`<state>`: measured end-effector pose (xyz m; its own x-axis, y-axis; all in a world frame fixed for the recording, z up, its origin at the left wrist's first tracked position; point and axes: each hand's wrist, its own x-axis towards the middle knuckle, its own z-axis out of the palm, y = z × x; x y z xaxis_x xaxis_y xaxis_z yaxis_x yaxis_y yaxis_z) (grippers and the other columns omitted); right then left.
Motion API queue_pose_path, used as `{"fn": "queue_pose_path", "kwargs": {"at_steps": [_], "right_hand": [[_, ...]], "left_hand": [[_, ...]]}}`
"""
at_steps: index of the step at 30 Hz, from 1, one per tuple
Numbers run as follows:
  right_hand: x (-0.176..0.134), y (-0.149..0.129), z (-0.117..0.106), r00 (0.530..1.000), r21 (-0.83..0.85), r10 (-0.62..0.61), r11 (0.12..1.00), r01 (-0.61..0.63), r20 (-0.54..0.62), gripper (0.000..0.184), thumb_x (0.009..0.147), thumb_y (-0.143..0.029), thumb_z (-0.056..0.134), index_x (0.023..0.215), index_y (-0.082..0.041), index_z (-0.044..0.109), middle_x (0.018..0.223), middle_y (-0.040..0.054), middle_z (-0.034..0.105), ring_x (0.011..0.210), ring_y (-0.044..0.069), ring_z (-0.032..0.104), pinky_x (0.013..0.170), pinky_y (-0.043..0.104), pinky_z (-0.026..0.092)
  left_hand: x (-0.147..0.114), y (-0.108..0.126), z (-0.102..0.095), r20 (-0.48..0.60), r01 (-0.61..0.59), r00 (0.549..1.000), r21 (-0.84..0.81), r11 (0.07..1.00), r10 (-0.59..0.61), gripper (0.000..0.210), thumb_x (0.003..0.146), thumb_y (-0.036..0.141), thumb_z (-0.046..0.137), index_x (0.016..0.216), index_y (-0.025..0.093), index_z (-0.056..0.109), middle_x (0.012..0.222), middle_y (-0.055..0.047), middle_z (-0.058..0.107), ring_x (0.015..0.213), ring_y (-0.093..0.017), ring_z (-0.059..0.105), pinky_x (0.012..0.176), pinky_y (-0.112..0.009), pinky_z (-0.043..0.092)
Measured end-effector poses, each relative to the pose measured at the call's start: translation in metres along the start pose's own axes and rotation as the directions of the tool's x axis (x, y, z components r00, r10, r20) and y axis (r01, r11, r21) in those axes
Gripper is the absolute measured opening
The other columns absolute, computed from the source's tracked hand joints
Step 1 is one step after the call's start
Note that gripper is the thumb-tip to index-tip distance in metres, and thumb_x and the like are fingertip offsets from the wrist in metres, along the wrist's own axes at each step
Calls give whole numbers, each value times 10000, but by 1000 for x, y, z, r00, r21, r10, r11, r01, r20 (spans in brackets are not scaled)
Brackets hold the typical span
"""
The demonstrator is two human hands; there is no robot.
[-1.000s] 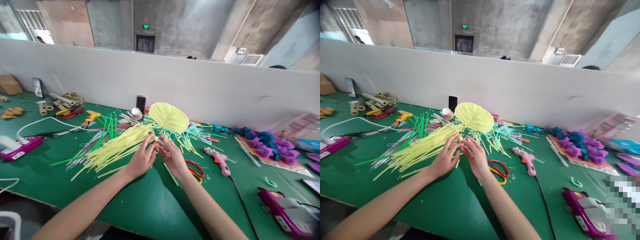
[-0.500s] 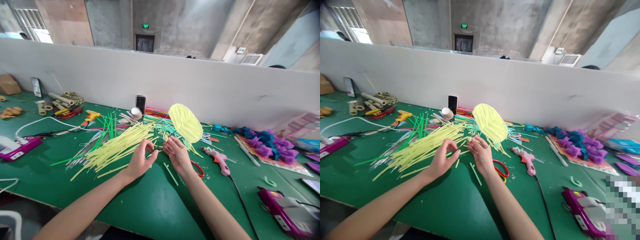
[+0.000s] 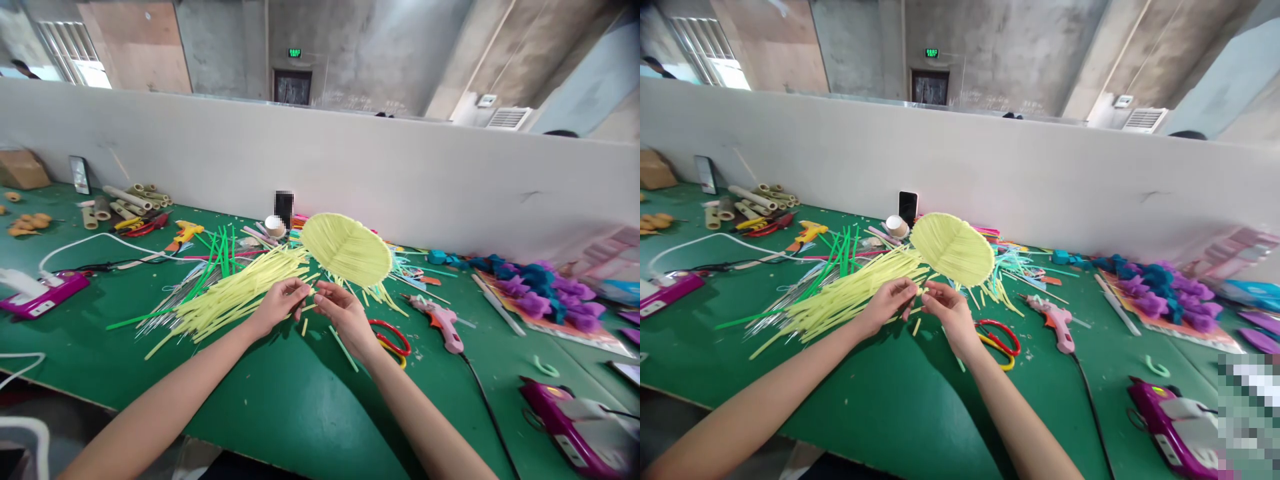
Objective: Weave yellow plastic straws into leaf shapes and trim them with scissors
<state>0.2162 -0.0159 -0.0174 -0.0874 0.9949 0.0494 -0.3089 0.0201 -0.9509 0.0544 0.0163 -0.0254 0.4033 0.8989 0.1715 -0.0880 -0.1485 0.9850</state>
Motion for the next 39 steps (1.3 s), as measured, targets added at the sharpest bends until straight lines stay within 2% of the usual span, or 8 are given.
{"fn": "queue_pose_path", "kwargs": {"at_steps": [4, 6, 11, 14, 20, 26, 31, 39], "right_hand": [[0, 3, -2, 997, -28, 67, 997, -66, 47, 377, 685, -339, 789, 1031, -222, 700, 910, 18, 668, 802, 130, 608, 766, 276, 495], [0, 3, -4, 991, -51, 116, 992, -113, 64, 393, 700, -374, 778, 1047, -213, 691, 877, 24, 667, 767, 125, 606, 712, 260, 496], [-5, 2, -3, 958, -135, 265, 959, -251, 106, 383, 772, -511, 675, 849, -136, 695, 762, 43, 644, 627, 100, 571, 537, 207, 434], [-8, 1, -1, 962, -96, 240, 969, -229, 127, 359, 748, -485, 711, 825, -135, 689, 768, 36, 648, 621, 86, 558, 522, 187, 409], [-7, -1, -3, 962, -90, 222, 974, -210, 157, 317, 723, -452, 741, 781, -143, 696, 722, 14, 636, 585, 70, 523, 500, 174, 383], [-9, 1, -2, 961, -141, 215, 971, -192, 175, 328, 729, -470, 727, 754, -148, 670, 681, -1, 619, 558, 72, 508, 488, 183, 380], [-11, -4, 1, 946, -122, 286, 955, -270, 151, 366, 760, -504, 684, 718, -143, 642, 604, -16, 576, 508, 72, 495, 441, 186, 340], [-10, -7, -6, 930, 7, 320, 945, -327, 181, 311, 749, -431, 729, 765, -125, 678, 636, 0, 609, 521, 61, 513, 449, 167, 339]], "left_hand": [[-2, 3, -2, 36, -16, 999, 32, 999, 15, 354, 834, 486, 597, 771, 137, 597, 613, 37, 552, 410, -46, 468, 427, -177, 332], [-2, 2, -2, 24, -19, 1000, 30, 999, 18, 341, 840, 473, 594, 770, 139, 596, 601, 39, 547, 418, -48, 471, 440, -177, 340], [-1, 0, -1, -26, 6, 1000, -20, 1000, -6, 329, 823, 482, 609, 818, 154, 581, 621, 39, 555, 492, -85, 537, 489, -197, 414], [-1, 1, -3, -24, 16, 1000, -41, 999, -17, 326, 803, 482, 631, 832, 162, 573, 655, 29, 577, 551, -111, 570, 518, -217, 450], [-4, 6, -5, 100, 13, 995, 64, 998, -20, 332, 807, 476, 628, 811, 146, 590, 710, -12, 616, 578, -117, 571, 526, -220, 434], [-3, 2, -7, 92, 68, 993, 115, 991, -79, 345, 808, 475, 622, 728, 143, 571, 591, 31, 527, 510, -84, 472, 467, -192, 356], [-3, -4, -9, 153, 82, 985, 23, 996, -84, 346, 845, 489, 562, 732, 164, 524, 595, 44, 516, 518, -96, 492, 515, -220, 410], [-2, 0, -12, 134, -1, 991, 134, 991, -17, 334, 856, 494, 538, 781, 170, 511, 654, 49, 485, 575, -103, 500, 574, -229, 427]]}}
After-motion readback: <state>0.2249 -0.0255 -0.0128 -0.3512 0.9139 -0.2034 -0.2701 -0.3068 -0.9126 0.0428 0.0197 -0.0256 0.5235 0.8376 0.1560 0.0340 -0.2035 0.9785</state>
